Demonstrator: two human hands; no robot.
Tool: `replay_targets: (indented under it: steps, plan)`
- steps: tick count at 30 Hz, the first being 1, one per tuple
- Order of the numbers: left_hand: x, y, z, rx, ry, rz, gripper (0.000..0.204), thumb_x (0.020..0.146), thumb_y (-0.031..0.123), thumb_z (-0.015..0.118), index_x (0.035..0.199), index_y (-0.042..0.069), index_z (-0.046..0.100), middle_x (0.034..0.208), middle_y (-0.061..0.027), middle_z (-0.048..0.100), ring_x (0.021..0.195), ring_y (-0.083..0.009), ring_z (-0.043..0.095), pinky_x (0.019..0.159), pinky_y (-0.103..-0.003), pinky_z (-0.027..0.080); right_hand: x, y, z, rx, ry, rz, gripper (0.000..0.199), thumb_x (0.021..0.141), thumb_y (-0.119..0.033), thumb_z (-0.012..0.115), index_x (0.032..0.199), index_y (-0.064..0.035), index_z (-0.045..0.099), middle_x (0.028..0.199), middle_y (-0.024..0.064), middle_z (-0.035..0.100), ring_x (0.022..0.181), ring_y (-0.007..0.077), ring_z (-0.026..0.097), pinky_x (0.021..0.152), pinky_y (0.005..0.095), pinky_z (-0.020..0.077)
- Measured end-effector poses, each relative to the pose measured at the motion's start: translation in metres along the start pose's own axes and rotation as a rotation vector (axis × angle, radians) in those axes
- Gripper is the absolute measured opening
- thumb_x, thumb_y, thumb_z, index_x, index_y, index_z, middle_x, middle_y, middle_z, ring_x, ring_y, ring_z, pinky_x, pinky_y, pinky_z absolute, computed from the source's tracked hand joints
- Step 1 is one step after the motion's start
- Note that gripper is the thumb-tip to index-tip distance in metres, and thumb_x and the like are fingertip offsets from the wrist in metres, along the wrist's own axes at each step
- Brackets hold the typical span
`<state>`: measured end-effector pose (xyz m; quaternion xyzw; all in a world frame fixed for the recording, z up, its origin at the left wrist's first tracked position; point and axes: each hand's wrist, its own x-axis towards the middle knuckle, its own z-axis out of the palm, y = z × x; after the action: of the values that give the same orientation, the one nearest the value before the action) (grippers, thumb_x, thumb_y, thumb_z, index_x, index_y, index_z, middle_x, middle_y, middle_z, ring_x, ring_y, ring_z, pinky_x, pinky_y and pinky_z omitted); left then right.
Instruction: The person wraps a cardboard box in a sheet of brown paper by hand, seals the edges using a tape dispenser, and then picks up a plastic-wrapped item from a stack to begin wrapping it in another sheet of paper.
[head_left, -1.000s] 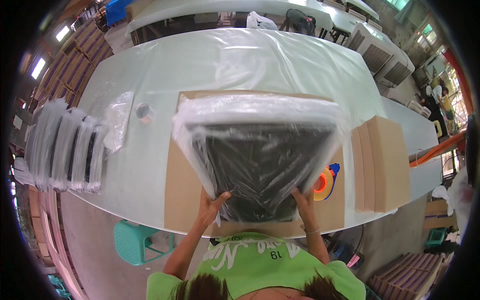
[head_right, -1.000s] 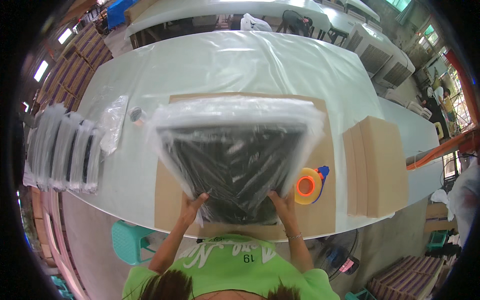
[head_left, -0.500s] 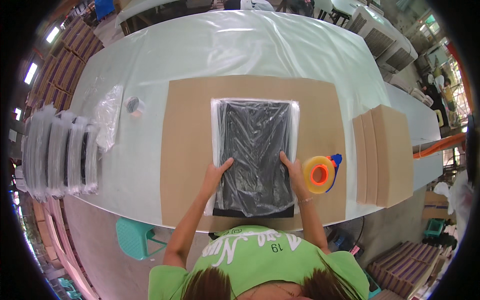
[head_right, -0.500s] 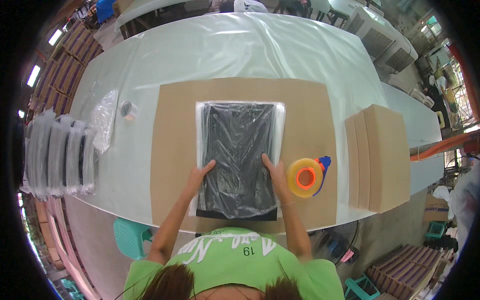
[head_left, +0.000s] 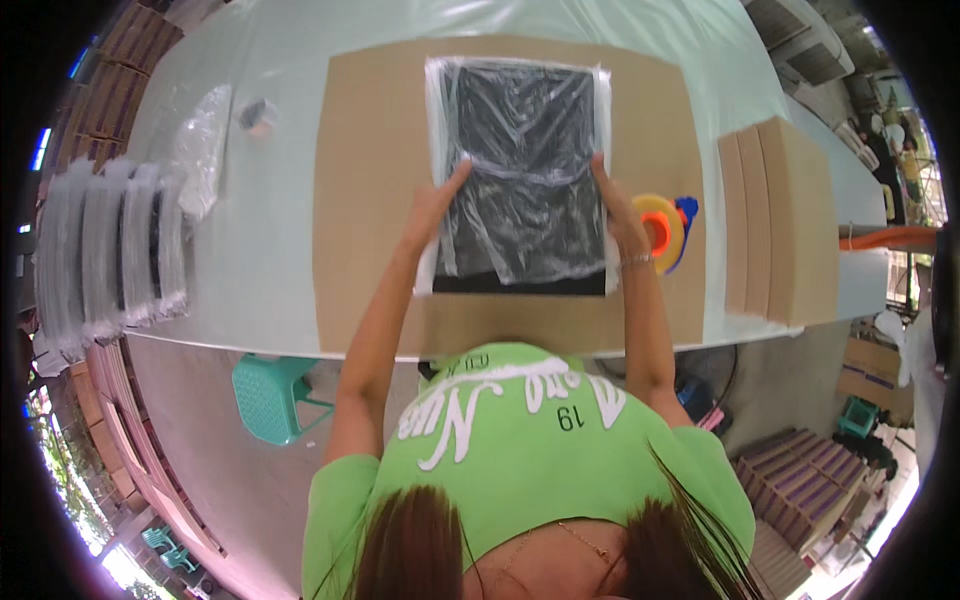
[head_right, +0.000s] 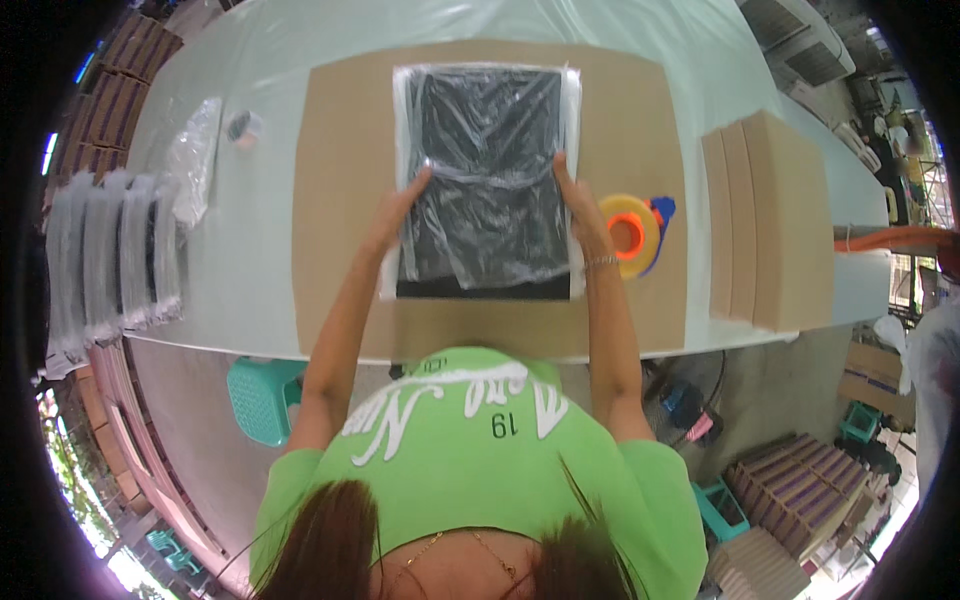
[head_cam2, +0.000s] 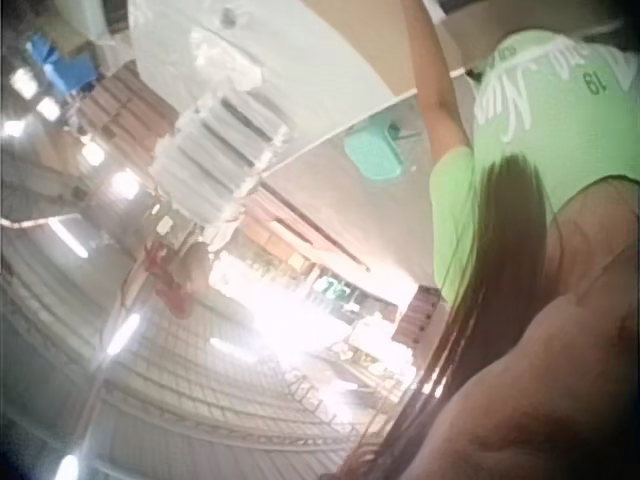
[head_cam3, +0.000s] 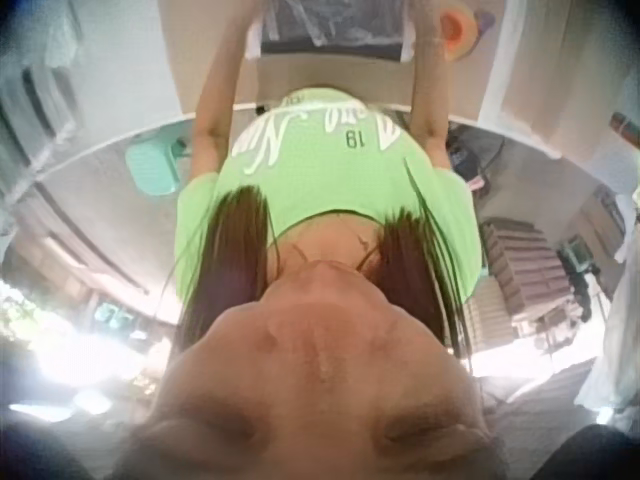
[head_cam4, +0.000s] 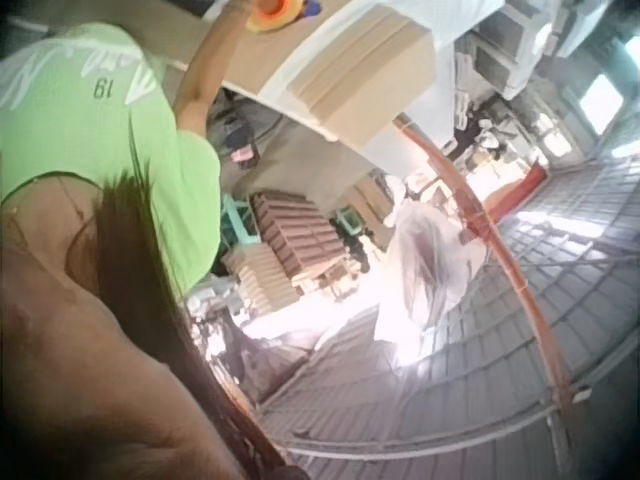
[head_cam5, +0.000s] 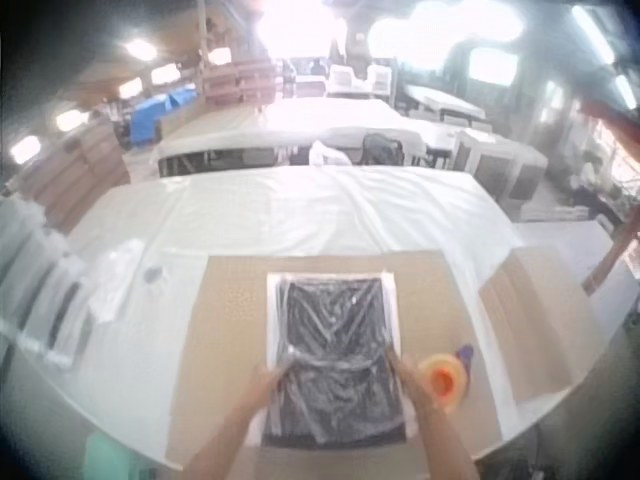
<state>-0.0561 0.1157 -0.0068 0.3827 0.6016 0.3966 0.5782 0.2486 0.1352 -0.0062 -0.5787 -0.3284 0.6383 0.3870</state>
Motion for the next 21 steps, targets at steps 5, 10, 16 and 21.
replay_targets:
  steps: [5,10,16,21]
  plan:
    - [-0.004,-0.002,-0.01,-0.051,-0.044,0.004,0.071,0.079,0.043,0.075,0.119,-0.013,0.056,0.11,-0.0156,0.064,0.096,-0.0235,0.064,0.088,-0.033,0.049,-0.015,-0.015,0.014,0.06,-0.055,-0.056,0.1,0.075,-0.067,0.067,0.134,0.0103,0.041,0.121,0.0148,0.058,0.109,0.021,0.058,0.094,0.0323,0.0464]
    - [-0.009,0.008,-0.006,-0.15,-0.076,-0.035,0.065,0.078,0.036,0.077,0.115,-0.014,0.057,0.106,-0.0169,0.065,0.092,-0.0227,0.064,0.083,-0.033,0.051,-0.004,-0.014,0.005,0.096,-0.025,-0.027,0.085,0.077,-0.052,0.076,0.127,0.0107,0.048,0.116,0.016,0.061,0.104,0.0219,0.06,0.092,0.0324,0.0481]
    - [-0.001,-0.005,-0.014,-0.095,-0.115,-0.091,0.066,0.082,0.043,0.072,0.119,-0.009,0.057,0.112,-0.0129,0.065,0.1,-0.0206,0.062,0.089,-0.031,0.047,0.01,-0.009,0.006,0.113,-0.045,0.02,0.06,0.08,-0.033,0.077,0.116,0.011,0.057,0.105,0.0177,0.066,0.091,0.0232,0.064,0.082,0.0332,0.053]
    - [-0.006,-0.005,-0.009,-0.183,-0.09,-0.029,0.071,0.076,0.039,0.078,0.114,-0.017,0.056,0.103,-0.0176,0.065,0.092,-0.0237,0.064,0.085,-0.034,0.05,0.013,-0.002,-0.003,0.066,-0.031,0.0,0.06,0.082,-0.037,0.075,0.118,0.0073,0.056,0.11,0.0148,0.064,0.095,0.0204,0.064,0.084,0.0318,0.0525]
